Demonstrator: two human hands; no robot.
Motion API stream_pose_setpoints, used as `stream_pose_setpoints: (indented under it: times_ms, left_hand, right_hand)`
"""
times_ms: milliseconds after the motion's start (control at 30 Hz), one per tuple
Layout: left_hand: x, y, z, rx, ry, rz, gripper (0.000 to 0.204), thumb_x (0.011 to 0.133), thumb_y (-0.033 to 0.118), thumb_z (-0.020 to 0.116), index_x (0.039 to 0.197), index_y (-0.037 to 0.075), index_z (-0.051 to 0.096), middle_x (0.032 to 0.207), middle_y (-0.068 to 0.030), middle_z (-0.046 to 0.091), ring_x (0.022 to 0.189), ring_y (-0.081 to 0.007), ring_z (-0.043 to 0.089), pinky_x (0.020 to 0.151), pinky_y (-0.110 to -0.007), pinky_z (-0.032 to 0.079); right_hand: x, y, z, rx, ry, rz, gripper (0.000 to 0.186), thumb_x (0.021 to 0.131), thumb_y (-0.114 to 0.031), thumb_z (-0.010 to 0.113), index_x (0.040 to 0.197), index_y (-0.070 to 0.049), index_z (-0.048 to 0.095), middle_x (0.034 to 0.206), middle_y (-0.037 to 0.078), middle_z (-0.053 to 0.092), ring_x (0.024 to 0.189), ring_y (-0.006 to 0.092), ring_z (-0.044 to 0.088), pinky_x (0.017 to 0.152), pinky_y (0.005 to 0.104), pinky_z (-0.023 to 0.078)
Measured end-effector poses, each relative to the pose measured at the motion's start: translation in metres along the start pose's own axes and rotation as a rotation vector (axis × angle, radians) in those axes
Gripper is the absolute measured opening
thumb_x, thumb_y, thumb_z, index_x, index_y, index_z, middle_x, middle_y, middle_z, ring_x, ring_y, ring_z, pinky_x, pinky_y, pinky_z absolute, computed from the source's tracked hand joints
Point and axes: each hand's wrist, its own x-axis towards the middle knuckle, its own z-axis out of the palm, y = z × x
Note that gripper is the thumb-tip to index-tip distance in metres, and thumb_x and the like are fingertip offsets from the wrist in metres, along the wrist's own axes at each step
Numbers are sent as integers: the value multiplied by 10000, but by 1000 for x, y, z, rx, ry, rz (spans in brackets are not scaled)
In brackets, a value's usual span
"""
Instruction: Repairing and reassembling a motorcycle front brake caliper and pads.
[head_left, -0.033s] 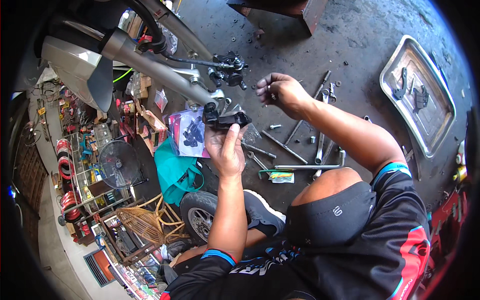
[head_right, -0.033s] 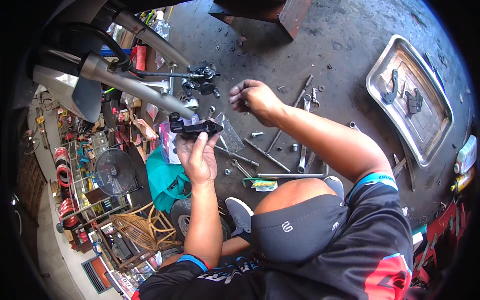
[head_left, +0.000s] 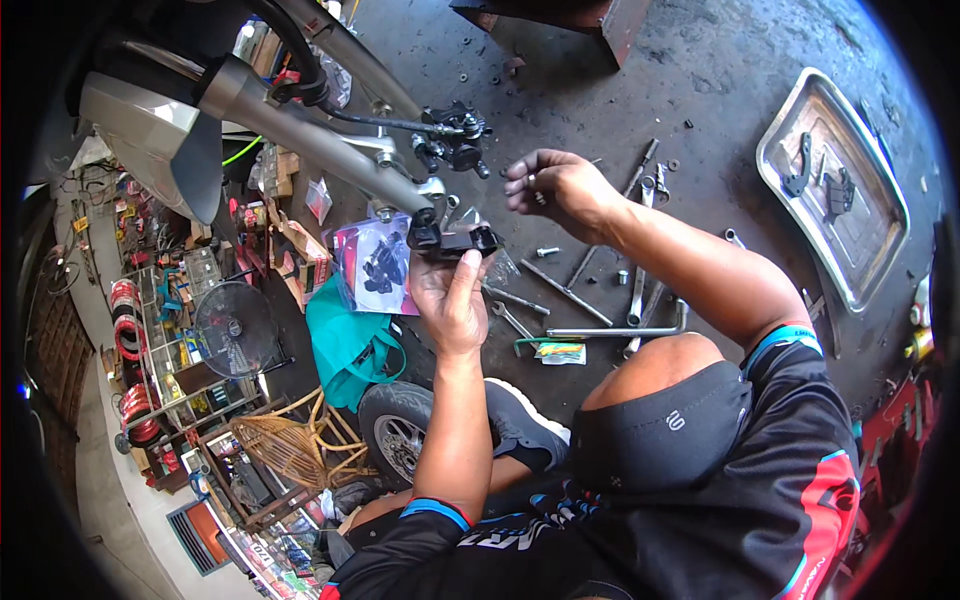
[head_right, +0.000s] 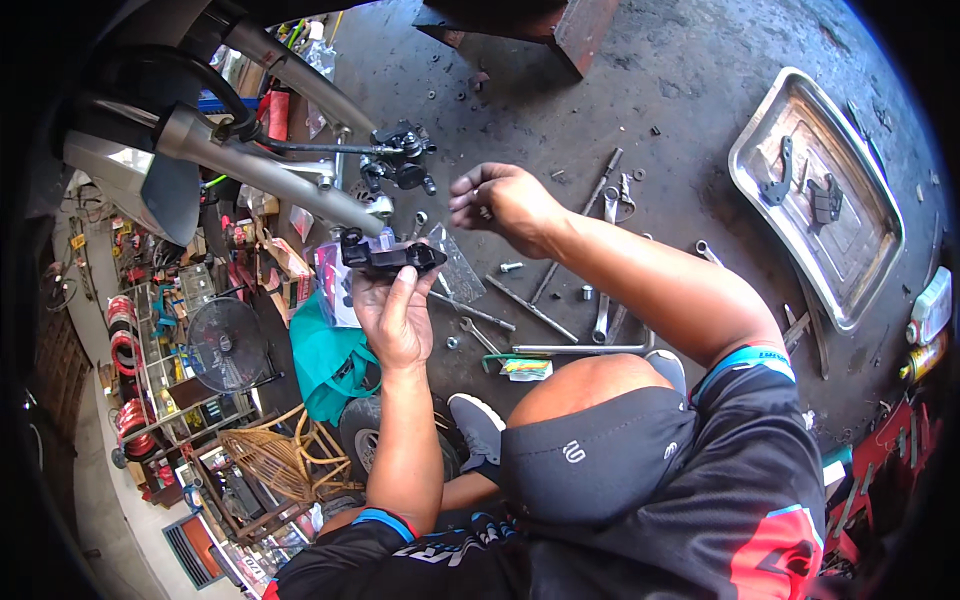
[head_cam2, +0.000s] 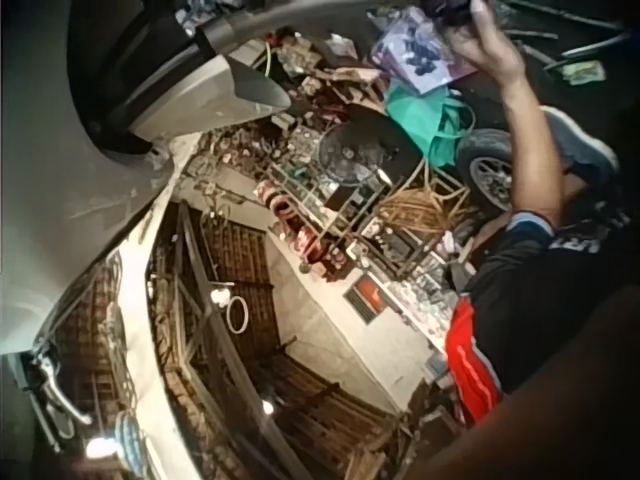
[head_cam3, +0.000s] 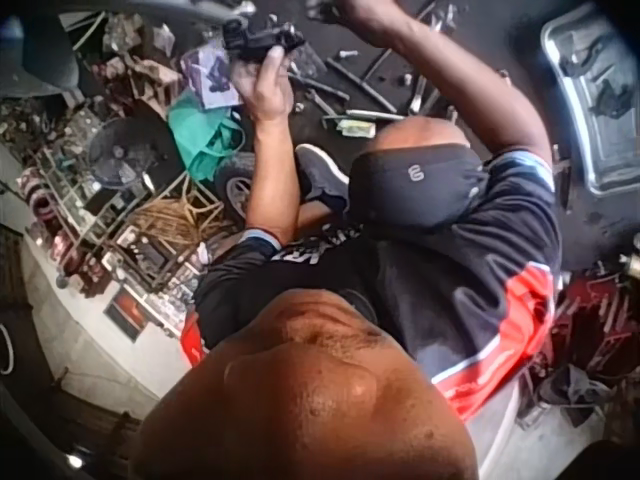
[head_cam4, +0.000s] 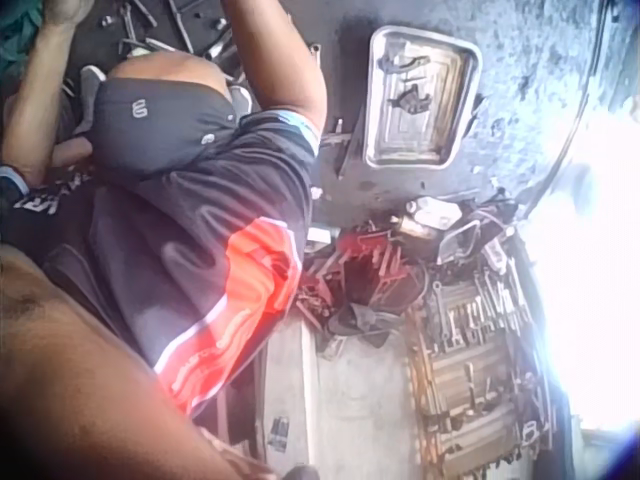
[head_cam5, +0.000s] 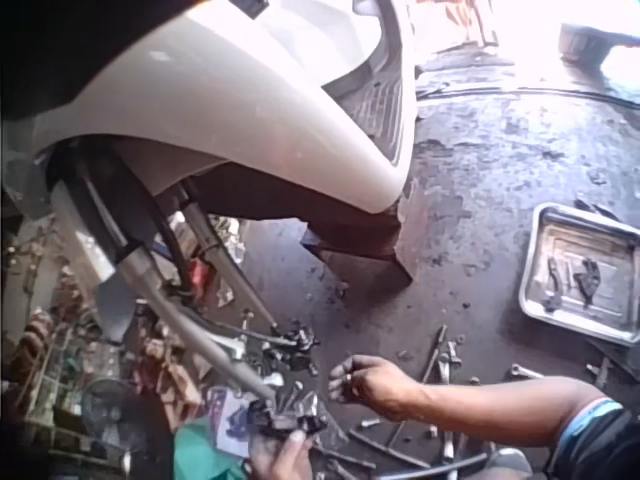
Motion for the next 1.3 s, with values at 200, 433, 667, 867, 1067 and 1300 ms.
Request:
stream_pose_setpoints:
  times_ms: [200,433,667,867,1067,1300]
  left_hand:
    - [-17,-9,-7,171,-199,176,281,835,2,637,1082,15,504,1086,-180,600,1049,-242,568,948,-358,453]
    - [-27,-13,-15,280,-229,245,293,814,29,616,1089,33,516,1082,-134,515,998,-229,522,977,-371,395]
    - [-31,-6,-12,432,-238,316,278,815,75,649,1074,43,554,1042,-129,514,972,-203,520,866,-332,443]
    - [-32,-2,-18,568,-246,439,219,797,110,676,1009,91,623,1005,-112,522,952,-213,524,868,-331,453]
    - [-33,3,-22,557,-246,469,324,762,42,697,1055,73,560,1055,-110,477,966,-193,504,883,-337,439]
    - [-35,3,-18,180,-164,174,325,818,93,723,1095,53,558,1117,-115,479,985,-185,533,870,-323,467]
  right_hand:
    - [-50,-4,39,213,-54,-2,100,940,37,464,1019,20,524,1087,181,607,1031,276,648,910,366,560]
    - [-67,18,51,202,-33,-91,89,960,10,481,1023,14,545,1099,133,627,1033,207,630,922,340,532]
    - [-72,27,44,-66,-166,-201,129,972,-15,508,1094,5,541,1155,147,616,1101,214,598,986,361,480]
    - [-76,27,48,-75,-260,-300,115,978,-22,498,1075,3,553,1111,117,617,1078,183,584,977,342,467]
    - [-77,18,53,-171,-332,-375,122,963,-6,525,1077,4,566,1052,81,624,1024,140,583,951,316,467]
    - [-66,-20,35,-382,-516,-148,220,975,-125,572,1143,16,596,1094,97,670,1019,155,613,890,311,496]
